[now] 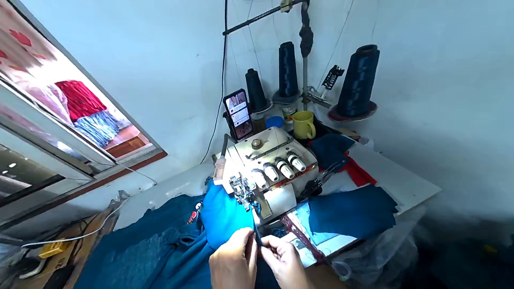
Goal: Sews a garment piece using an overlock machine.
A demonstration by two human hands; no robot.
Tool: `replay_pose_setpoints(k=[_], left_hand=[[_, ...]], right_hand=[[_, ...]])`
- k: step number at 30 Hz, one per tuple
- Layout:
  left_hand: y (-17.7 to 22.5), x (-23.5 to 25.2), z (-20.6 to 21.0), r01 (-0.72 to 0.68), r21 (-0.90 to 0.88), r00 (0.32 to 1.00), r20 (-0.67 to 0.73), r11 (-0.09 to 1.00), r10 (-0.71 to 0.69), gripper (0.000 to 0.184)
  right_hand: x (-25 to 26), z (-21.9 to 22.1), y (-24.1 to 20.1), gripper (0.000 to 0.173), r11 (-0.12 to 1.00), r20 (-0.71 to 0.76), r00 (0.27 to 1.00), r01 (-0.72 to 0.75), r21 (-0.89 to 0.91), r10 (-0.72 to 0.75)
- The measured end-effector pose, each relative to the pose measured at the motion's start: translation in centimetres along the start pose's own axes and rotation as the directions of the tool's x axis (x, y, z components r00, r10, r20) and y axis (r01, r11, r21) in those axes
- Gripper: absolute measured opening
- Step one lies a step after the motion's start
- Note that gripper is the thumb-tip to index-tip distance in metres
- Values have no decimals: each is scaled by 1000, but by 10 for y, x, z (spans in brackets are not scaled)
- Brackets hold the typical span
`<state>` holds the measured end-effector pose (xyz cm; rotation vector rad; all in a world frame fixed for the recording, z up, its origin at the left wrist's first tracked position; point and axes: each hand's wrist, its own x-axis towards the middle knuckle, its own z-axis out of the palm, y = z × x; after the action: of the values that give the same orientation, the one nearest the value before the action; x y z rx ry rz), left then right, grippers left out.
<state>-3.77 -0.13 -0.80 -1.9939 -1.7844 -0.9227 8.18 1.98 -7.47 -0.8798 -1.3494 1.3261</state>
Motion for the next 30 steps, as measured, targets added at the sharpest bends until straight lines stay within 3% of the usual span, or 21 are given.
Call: replay_pose_setpoints(k=[9, 13, 20, 30], left_hand=[[-2, -24, -12, 24, -71, 999, -23, 997, -25, 14], [-4, -31, -17, 48, -160, 997, 60, 986, -39, 20], [-12, -41, -15, -72, -283, 997, -40, 956, 64, 14], [-19, -42, -12, -184, -207, 983, -65, 961, 174, 17]], right_hand=[[-10, -1, -7, 14, 999, -29, 998, -47, 7, 47], [-16, -2, -7, 14, 996, -2, 996, -84, 11, 84], [-22, -3, -10, 14, 994, -5, 994, -108, 31, 108], [-28, -3, -16, 13, 986, -24, 990, -138, 91, 141]])
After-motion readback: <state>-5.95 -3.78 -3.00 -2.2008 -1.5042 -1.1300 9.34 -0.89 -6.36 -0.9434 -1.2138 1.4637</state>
